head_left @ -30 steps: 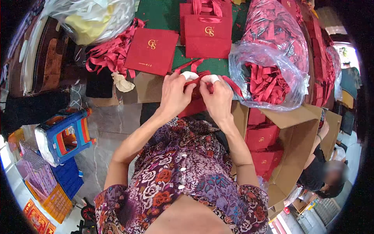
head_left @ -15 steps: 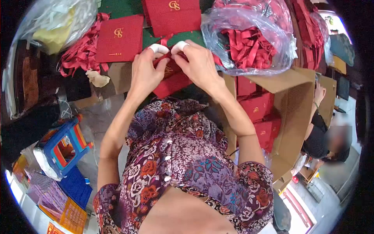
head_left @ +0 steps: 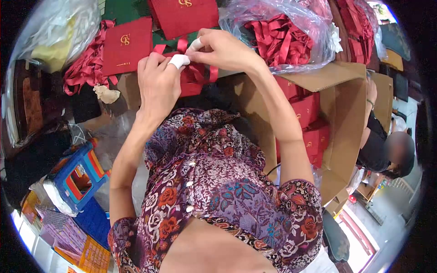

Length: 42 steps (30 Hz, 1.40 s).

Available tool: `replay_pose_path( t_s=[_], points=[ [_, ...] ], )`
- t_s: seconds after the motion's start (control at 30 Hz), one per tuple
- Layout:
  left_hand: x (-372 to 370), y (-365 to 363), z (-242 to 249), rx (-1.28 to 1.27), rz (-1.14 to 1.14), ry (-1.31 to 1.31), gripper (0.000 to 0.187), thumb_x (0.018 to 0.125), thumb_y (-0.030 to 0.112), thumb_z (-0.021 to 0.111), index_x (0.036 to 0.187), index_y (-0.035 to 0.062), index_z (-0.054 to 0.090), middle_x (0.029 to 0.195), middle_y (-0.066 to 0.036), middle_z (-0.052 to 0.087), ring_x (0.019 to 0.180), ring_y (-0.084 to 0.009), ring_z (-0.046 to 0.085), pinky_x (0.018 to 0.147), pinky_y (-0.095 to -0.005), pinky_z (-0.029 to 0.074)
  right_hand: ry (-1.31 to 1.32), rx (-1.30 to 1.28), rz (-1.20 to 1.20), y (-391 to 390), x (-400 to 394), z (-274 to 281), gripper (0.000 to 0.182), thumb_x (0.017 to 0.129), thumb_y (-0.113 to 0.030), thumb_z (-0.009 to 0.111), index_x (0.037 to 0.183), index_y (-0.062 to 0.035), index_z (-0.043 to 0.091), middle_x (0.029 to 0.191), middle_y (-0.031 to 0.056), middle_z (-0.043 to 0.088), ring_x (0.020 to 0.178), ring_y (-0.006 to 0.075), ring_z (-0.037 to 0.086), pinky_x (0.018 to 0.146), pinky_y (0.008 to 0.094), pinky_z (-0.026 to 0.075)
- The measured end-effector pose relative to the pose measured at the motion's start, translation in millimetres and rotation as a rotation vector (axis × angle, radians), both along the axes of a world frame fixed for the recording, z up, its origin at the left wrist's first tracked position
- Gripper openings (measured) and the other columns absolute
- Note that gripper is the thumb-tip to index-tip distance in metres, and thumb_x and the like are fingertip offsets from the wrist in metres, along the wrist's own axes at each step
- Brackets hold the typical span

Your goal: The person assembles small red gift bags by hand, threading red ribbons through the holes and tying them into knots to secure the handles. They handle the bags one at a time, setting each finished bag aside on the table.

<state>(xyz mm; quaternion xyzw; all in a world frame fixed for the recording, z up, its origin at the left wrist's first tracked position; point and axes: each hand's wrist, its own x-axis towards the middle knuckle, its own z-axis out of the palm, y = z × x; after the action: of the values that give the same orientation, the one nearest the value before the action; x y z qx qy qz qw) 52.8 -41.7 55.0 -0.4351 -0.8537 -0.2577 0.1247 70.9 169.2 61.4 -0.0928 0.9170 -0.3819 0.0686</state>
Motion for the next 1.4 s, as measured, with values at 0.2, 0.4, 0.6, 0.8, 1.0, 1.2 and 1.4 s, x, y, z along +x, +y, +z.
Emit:
replay_pose_path(
  t_s=[0.2, 0.4, 0.6, 0.8, 1.0, 1.2, 1.4],
  points=[
    [-3.8, -1.2, -0.7, 0.078, -0.009, 0.033, 0.017, 0.080, 0.010, 0.074, 0.097, 0.0119, 0.070, 0.080, -0.006, 0.061, 0.081, -0.0251, 0.057, 0.079, -0.0380, 0.039, -0.156, -0.409, -0.027, -1.6, -6.0, -24.0, 0.026, 0.086, -0.025, 0.072, 0.097, -0.0012, 0.073, 0.086, 0.0041, 0.070, 0.083, 0.0133, 0.064, 0.078, 0.0296, 0.050],
    [3.0, 0.7, -14.5, 0.091, -0.043, -0.115, 0.016, 0.080, 0.015, 0.077, 0.094, 0.0126, 0.069, 0.084, -0.008, 0.061, 0.086, -0.0285, 0.056, 0.084, -0.0402, 0.038, 0.111, -0.482, -0.455, -8.0, -23.0, -40.1, 0.025, 0.081, -0.027, 0.073, 0.087, -0.0027, 0.075, 0.082, 0.0089, 0.074, 0.080, 0.0151, 0.069, 0.076, 0.0308, 0.052],
    [-10.5, 7.4, -27.8, 0.144, 0.044, -0.337, 0.015, 0.081, 0.015, 0.073, 0.092, 0.0102, 0.066, 0.076, -0.007, 0.064, 0.082, -0.0286, 0.061, 0.082, -0.0418, 0.040, 0.080, -0.512, -0.540, -4.5, -24.1, -51.3, 0.022, 0.095, -0.022, 0.067, 0.098, 0.0001, 0.070, 0.085, 0.0020, 0.069, 0.080, 0.0085, 0.062, 0.071, 0.0264, 0.050],
    [-22.5, 4.6, -41.9, 0.172, 0.161, -0.492, 0.017, 0.083, 0.017, 0.073, 0.095, 0.0091, 0.065, 0.082, -0.009, 0.070, 0.082, -0.0283, 0.068, 0.079, -0.0393, 0.043, 0.224, -0.210, -0.354, 18.4, -3.0, -38.4, 0.018, 0.091, -0.016, 0.066, 0.101, -0.0016, 0.070, 0.092, 0.0087, 0.069, 0.088, 0.0188, 0.065, 0.076, 0.0306, 0.051],
    [-36.4, 3.7, -38.2, 0.192, 0.217, -0.461, 0.017, 0.083, 0.017, 0.073, 0.096, 0.0095, 0.066, 0.081, -0.010, 0.070, 0.080, -0.0299, 0.068, 0.080, -0.0387, 0.043, 0.097, 0.481, -0.248, 25.2, 57.3, -28.1, 0.014, 0.080, -0.005, 0.066, 0.093, -0.0048, 0.068, 0.098, 0.0142, 0.061, 0.096, 0.0330, 0.060, 0.080, 0.0441, 0.052],
    [-43.4, 14.0, -65.7, 0.182, 0.229, -0.318, 0.024, 0.083, 0.015, 0.072, 0.104, 0.0081, 0.064, 0.096, -0.014, 0.066, 0.093, -0.0331, 0.062, 0.083, -0.0416, 0.043, 0.157, 0.584, -0.340, 22.2, 63.6, -42.5, 0.013, 0.079, -0.008, 0.071, 0.089, -0.0031, 0.064, 0.087, 0.0145, 0.061, 0.086, 0.0349, 0.061, 0.076, 0.0459, 0.051],
    [-20.6, 7.6, -45.8, 0.301, 0.185, -0.190, 0.031, 0.081, 0.006, 0.072, 0.110, 0.0100, 0.064, 0.106, -0.011, 0.062, 0.099, -0.0320, 0.057, 0.084, -0.0419, 0.042, 0.172, 0.324, -0.367, 16.5, 59.6, -28.9, 0.023, 0.077, -0.015, 0.077, 0.091, -0.0024, 0.062, 0.087, 0.0149, 0.066, 0.084, 0.0342, 0.066, 0.072, 0.0439, 0.051]
  ],
)
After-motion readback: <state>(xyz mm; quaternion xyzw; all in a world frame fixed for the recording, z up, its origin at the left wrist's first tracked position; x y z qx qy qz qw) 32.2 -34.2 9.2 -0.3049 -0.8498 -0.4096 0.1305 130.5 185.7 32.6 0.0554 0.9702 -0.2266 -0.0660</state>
